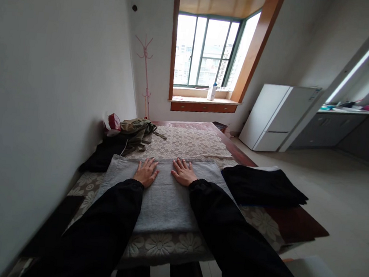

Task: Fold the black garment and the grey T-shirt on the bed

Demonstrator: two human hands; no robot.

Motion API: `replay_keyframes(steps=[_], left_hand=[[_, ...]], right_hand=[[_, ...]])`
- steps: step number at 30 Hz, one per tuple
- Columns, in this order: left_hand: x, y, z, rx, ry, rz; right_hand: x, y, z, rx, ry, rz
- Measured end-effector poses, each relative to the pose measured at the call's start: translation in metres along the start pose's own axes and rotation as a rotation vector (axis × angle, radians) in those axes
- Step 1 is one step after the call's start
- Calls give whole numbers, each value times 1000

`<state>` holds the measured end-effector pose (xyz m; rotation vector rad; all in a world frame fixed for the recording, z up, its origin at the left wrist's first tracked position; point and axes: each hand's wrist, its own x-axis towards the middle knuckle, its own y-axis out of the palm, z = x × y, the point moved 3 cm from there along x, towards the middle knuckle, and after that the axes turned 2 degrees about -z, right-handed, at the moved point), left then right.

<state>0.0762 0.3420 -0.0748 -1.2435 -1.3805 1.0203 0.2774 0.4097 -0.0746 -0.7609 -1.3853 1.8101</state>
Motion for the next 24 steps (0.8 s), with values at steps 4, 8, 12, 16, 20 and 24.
replay_keyframes(steps=[4, 8, 12, 16, 20, 24], left_hand=[[-59, 9, -35, -34, 115, 72], [-133, 21, -60, -50, 217, 40], [-172, 19, -63, -23, 207, -18], [-184, 12, -58, 66, 185, -113], [-200, 7, -38, 172, 119, -207], [-226, -2, -3, 251, 37, -244]], right_hand=[[-59, 21, 27, 20, -106, 55], [-139, 47, 54, 63, -209, -53], [-182, 50, 61, 45, -188, -125], [-194, 46, 49, -51, -155, -204], [-208, 48, 16, -195, -96, -330], [-236, 45, -31, -326, -1, -468]])
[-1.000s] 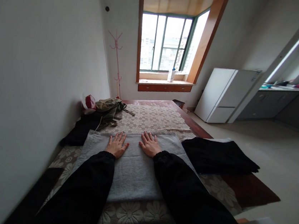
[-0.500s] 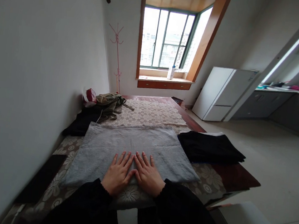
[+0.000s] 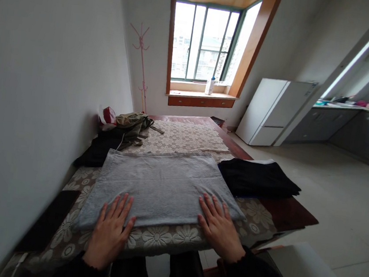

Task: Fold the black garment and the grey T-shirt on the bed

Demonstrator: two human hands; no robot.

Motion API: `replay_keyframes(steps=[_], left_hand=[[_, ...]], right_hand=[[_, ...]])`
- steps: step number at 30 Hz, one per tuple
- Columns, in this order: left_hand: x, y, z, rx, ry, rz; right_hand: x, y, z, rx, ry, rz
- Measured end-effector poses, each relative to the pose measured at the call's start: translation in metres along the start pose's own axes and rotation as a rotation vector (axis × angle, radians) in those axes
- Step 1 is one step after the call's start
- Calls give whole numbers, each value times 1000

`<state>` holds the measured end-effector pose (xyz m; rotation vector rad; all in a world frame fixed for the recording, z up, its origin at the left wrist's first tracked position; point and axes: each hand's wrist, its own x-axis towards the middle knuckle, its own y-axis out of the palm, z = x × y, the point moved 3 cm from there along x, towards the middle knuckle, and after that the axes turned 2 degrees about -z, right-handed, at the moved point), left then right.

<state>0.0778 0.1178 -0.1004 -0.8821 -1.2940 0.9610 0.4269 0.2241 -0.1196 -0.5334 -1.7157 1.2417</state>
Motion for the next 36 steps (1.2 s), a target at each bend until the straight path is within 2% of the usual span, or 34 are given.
replay_keyframes(steps=[5, 8, 9, 11, 13, 16, 18, 20, 26, 28, 32, 34, 36], left_hand=[[-31, -10, 44, 31, -43, -7], [-37, -14, 50, 32, -74, -22], [-35, -14, 45, 29, -77, -23], [-28, -14, 22, 5, -50, -24], [-17, -14, -16, -47, 28, -20], [-2, -15, -75, -136, 162, 1], [1, -18, -98, -170, 195, -10], [-1, -21, -101, -206, 175, -28], [-15, -30, -67, -332, 43, -63], [-15, -32, -70, -353, 36, -73], [-10, -33, -87, -384, 28, -74], [-9, -32, -88, -383, 18, -71], [-10, -32, -84, -375, 9, -68]], right_hand=[[-31, -5, -48, -74, 31, -46], [-35, -10, -51, -69, 43, -60], [-33, -13, -44, -53, 56, -72], [-24, -19, -17, 13, 67, -80], [-11, -25, 28, 125, 7, -37], [2, -32, 99, 315, -182, 45], [5, -37, 126, 394, -188, 42], [3, -41, 130, 428, -142, 31], [-6, -49, 100, 420, 20, 23], [-5, -51, 107, 431, 52, -6], [0, -52, 134, 472, 6, -29], [-1, -51, 137, 470, 1, -27], [-4, -49, 130, 457, 10, -24]])
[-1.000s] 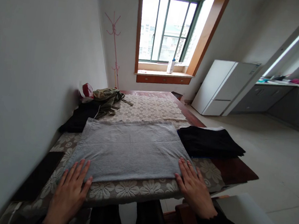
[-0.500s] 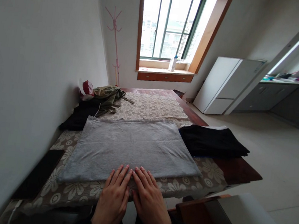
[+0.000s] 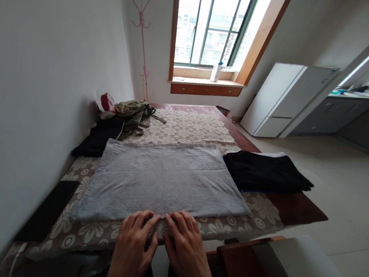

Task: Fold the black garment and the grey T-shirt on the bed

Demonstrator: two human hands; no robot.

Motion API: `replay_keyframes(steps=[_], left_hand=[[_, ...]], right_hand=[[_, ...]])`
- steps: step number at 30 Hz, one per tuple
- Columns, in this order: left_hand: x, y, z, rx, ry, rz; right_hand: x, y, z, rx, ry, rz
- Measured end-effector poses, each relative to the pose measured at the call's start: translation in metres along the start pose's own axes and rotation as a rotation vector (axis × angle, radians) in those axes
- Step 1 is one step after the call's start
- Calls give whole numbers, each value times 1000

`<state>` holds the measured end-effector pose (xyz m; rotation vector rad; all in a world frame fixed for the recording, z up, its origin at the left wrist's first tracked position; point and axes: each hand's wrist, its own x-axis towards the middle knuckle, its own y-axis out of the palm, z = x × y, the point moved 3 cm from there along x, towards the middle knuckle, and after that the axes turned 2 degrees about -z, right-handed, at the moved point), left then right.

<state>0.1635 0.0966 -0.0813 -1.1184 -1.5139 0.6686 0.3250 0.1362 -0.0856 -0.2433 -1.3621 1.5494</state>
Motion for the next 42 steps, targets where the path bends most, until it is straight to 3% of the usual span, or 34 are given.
replay_keyframes(steps=[7, 14, 30, 37, 42], left_hand=[[-11, -8, 25, 12, -111, -7], [-19, -15, 44, 62, -177, -28], [-41, -61, 100, 270, -335, -107], [-48, -74, 115, 290, -334, -135], [-47, -78, 132, 251, -259, -146]], right_hand=[[-15, -10, -45, -76, 24, -26], [-23, -18, -73, -120, 51, -87], [-48, -53, -152, -341, 158, -216], [-58, -69, -176, -387, 197, -302], [-57, -79, -183, -329, 137, -334]])
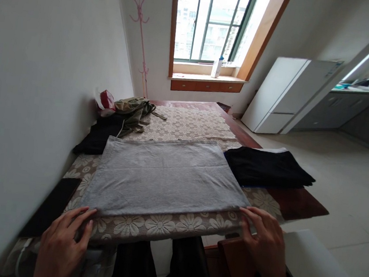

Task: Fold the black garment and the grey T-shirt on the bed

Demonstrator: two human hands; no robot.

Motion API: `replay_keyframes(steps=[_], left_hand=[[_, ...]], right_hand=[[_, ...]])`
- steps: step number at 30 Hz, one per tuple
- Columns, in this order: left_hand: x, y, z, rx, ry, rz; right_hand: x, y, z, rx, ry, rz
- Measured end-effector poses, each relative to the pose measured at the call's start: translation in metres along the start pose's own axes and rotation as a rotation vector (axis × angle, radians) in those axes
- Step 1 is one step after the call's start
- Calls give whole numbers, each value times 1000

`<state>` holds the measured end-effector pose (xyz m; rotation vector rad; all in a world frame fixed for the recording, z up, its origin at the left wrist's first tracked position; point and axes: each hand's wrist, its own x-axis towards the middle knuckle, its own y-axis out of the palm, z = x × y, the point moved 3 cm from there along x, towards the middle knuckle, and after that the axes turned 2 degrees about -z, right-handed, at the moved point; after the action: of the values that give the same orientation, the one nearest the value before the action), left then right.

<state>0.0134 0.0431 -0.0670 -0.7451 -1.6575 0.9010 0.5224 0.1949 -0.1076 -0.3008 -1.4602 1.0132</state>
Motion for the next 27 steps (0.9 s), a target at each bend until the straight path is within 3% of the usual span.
replay_keyframes(steps=[5, 15, 27], left_hand=[[3, 6, 16, -22, 34, 58], [16, 4, 50, -109, -14, 137], [23, 8, 50, -142, -57, 124]], right_hand=[[9, 5, -13, -10, -20, 136], [11, 15, -43, 83, 0, 143], [24, 27, -60, 80, -52, 160]])
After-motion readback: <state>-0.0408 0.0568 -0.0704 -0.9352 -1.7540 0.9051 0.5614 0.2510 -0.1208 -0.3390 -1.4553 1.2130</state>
